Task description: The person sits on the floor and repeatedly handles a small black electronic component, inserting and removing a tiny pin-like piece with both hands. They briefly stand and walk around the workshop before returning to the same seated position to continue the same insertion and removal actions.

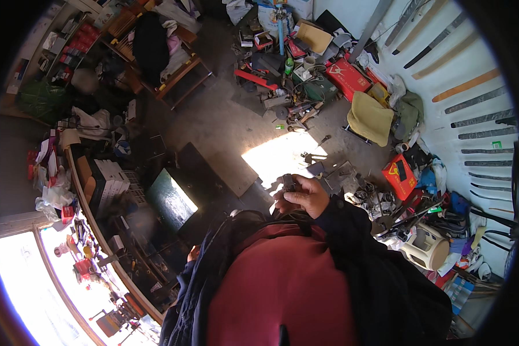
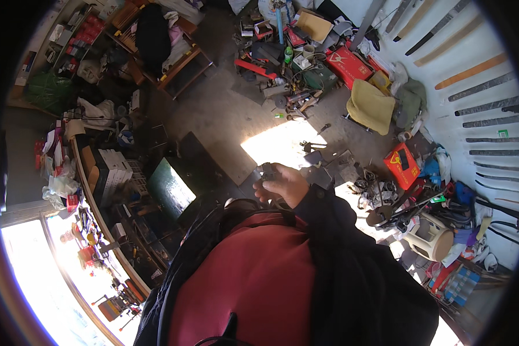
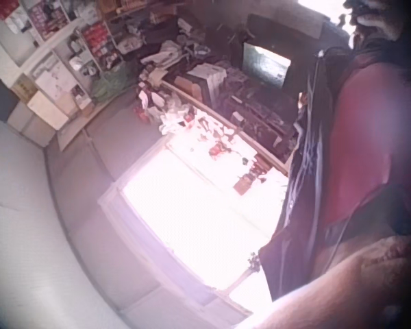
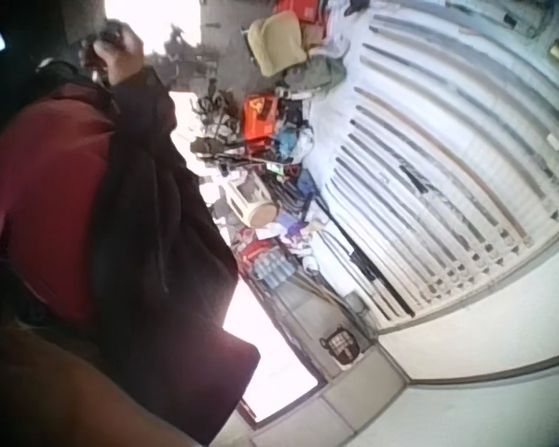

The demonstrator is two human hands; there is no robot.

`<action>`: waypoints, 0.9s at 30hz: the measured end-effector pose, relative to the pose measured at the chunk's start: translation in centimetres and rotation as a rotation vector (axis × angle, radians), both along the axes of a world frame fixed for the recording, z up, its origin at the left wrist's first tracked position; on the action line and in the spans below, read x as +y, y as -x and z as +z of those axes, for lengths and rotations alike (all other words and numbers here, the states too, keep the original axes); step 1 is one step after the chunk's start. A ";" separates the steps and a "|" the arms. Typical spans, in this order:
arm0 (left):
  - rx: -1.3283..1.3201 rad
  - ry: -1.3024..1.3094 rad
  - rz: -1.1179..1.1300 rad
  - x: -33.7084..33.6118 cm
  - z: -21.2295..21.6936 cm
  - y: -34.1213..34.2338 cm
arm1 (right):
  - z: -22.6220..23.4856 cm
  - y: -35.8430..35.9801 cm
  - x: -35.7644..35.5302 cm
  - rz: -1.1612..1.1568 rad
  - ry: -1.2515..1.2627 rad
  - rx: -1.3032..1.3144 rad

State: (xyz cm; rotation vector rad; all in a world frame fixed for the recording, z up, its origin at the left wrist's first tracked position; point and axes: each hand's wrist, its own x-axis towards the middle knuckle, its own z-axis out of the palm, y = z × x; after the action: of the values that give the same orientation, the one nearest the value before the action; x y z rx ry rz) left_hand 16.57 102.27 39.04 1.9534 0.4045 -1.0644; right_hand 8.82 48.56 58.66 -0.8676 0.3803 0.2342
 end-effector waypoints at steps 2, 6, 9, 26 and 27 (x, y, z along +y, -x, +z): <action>-0.016 0.001 -0.018 -1.5 0.4 -4.1 | 0.1 -1.9 -0.7 -0.002 0.005 0.023; -0.011 0.031 -0.154 -6.1 -0.4 -13.3 | 0.1 -4.8 -2.8 -0.083 0.067 -0.016; 0.005 0.044 -0.302 -10.0 -1.7 -21.4 | -0.4 -7.2 -4.5 -0.204 0.133 0.015; -0.181 -0.257 -0.827 -39.9 0.8 -73.7 | -1.1 -23.5 -3.8 -0.914 0.042 0.174; -0.155 -0.234 -0.881 -42.3 0.7 -73.6 | -1.3 -23.4 -4.0 -0.945 0.030 0.204</action>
State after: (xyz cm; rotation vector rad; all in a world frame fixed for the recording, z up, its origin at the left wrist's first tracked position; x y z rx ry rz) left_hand 90.17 59.96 39.71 2.4723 -0.4991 -1.4149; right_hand 32.26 44.58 57.36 -0.6155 0.9392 -0.5628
